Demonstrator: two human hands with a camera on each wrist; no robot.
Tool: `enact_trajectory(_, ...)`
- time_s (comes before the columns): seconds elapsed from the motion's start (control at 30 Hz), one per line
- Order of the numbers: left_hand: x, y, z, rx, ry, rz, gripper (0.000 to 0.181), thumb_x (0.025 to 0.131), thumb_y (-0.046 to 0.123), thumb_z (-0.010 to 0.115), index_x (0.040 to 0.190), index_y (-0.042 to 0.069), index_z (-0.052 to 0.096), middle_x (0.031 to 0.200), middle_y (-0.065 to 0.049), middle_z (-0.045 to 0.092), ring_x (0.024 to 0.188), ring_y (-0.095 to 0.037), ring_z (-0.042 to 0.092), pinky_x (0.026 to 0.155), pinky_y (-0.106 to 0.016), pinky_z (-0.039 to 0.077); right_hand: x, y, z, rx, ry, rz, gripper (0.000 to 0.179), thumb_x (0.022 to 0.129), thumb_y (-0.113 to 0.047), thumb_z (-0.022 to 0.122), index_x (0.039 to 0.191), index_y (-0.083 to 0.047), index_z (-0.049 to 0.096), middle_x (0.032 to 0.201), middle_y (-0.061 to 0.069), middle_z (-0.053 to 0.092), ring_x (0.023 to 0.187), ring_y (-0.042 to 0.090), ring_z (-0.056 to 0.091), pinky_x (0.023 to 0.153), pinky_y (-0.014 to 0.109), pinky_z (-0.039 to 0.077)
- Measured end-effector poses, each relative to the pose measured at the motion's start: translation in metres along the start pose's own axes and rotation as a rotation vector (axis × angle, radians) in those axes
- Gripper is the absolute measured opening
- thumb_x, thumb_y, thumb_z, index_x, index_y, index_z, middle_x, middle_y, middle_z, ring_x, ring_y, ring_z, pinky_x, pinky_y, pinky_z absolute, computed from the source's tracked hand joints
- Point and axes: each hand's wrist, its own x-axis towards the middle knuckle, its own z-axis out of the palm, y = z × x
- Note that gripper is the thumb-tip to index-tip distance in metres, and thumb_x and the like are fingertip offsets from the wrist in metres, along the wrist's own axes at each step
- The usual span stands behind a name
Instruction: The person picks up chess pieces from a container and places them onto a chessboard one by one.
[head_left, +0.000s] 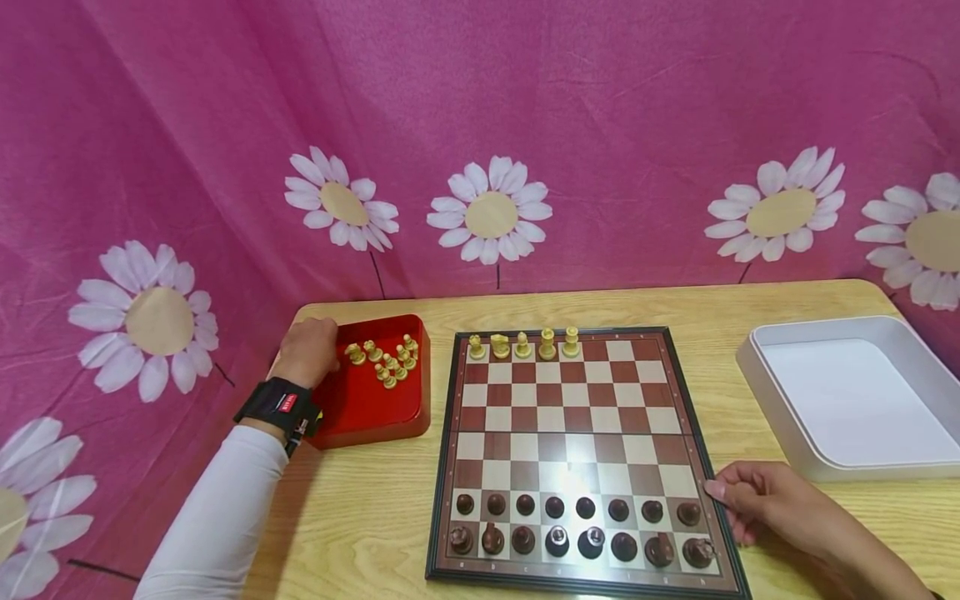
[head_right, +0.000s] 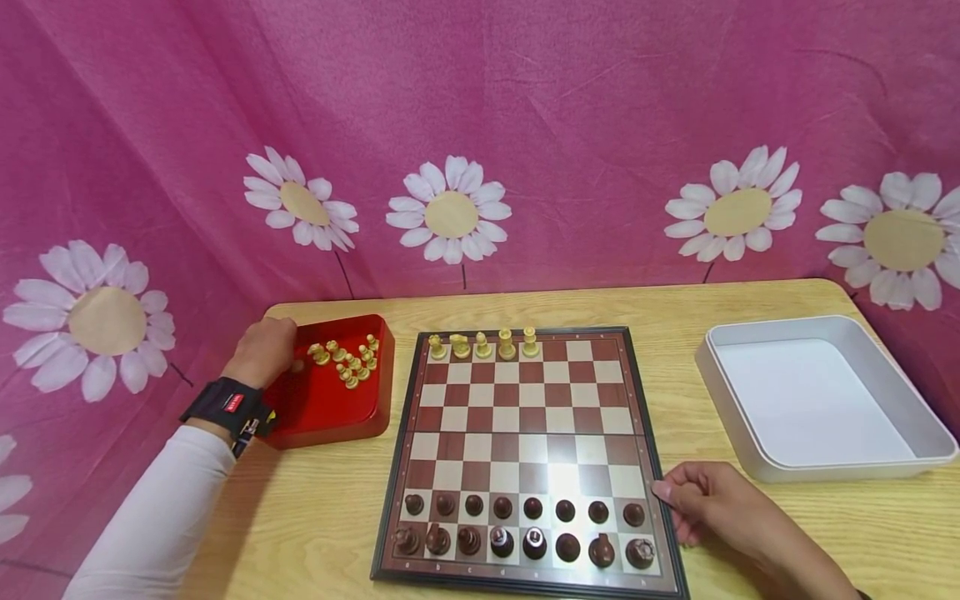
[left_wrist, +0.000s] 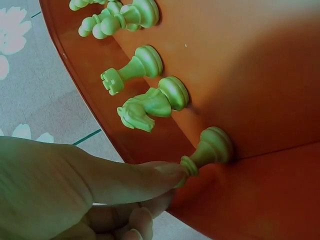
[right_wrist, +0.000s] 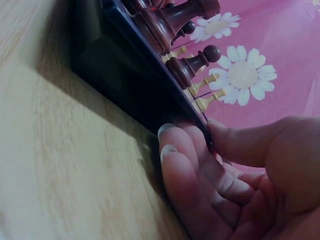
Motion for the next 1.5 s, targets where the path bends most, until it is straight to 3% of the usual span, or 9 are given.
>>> enact_trajectory(0.3, -0.003, 0.004, 0.001, 0.025, -0.004, 0.029, 0.032, 0.06, -0.001, 0.077, 0.088, -0.008, 0.063, 0.078, -0.026, 0.063, 0.063, -0.037, 0.056, 0.058, -0.05, 0.051, 0.0, -0.002, 0.0, -0.007, 0.006, 0.008, 0.028, 0.099, -0.019, 0.05, 0.099, 0.008, 0.055, 0.07, 0.01, 0.061, 0.059, 0.019, 0.06, 0.055, 0.035, 0.053)
enact_trajectory(0.6, -0.004, 0.003, -0.002, -0.011, -0.047, 0.079, 0.028, 0.064, 0.001, 0.079, 0.086, -0.005, 0.063, 0.072, -0.017, 0.06, 0.061, -0.031, 0.053, 0.056, -0.043, 0.047, 0.0, -0.003, 0.001, -0.007, 0.005, 0.018, 0.028, 0.1, -0.02, 0.05, 0.1, 0.008, 0.055, 0.07, 0.01, 0.061, 0.06, 0.019, 0.059, 0.055, 0.035, 0.053)
enact_trajectory(0.87, -0.006, 0.01, -0.021, 0.025, 0.043, 0.134, 0.024, 0.069, 0.009, 0.08, 0.079, -0.005, 0.064, 0.062, -0.012, 0.056, 0.06, -0.029, 0.05, 0.058, -0.043, 0.046, 0.0, -0.002, 0.001, -0.014, 0.012, 0.016, 0.029, 0.099, -0.021, 0.05, 0.1, 0.008, 0.055, 0.07, 0.01, 0.061, 0.06, 0.02, 0.06, 0.055, 0.035, 0.053)
enact_trajectory(1.13, -0.01, 0.02, -0.041, -0.001, 0.03, 0.118, 0.026, 0.073, 0.012, 0.08, 0.085, -0.005, 0.066, 0.062, -0.011, 0.056, 0.057, -0.027, 0.052, 0.055, -0.041, 0.049, 0.001, -0.002, 0.001, -0.041, 0.008, -0.014, 0.028, 0.099, -0.02, 0.05, 0.098, 0.008, 0.056, 0.069, 0.01, 0.061, 0.059, 0.021, 0.061, 0.055, 0.036, 0.053)
enact_trajectory(1.33, -0.011, 0.022, -0.05, -0.007, 0.027, 0.098, 0.026, 0.075, 0.013, 0.079, 0.089, -0.006, 0.067, 0.062, -0.011, 0.057, 0.056, -0.027, 0.053, 0.055, -0.042, 0.051, 0.002, -0.003, 0.001, -0.029, 0.011, 0.018, 0.029, 0.098, -0.022, 0.052, 0.099, 0.007, 0.056, 0.071, 0.012, 0.061, 0.061, 0.022, 0.06, 0.056, 0.036, 0.054)
enact_trajectory(1.5, -0.011, 0.026, -0.056, -0.034, 0.063, 0.093, 0.027, 0.075, 0.013, 0.078, 0.09, -0.006, 0.067, 0.063, -0.012, 0.058, 0.058, -0.027, 0.053, 0.056, -0.041, 0.051, 0.002, -0.003, 0.001, -0.026, 0.013, 0.028, 0.029, 0.098, -0.023, 0.052, 0.099, 0.007, 0.056, 0.071, 0.012, 0.061, 0.06, 0.022, 0.06, 0.056, 0.035, 0.053)
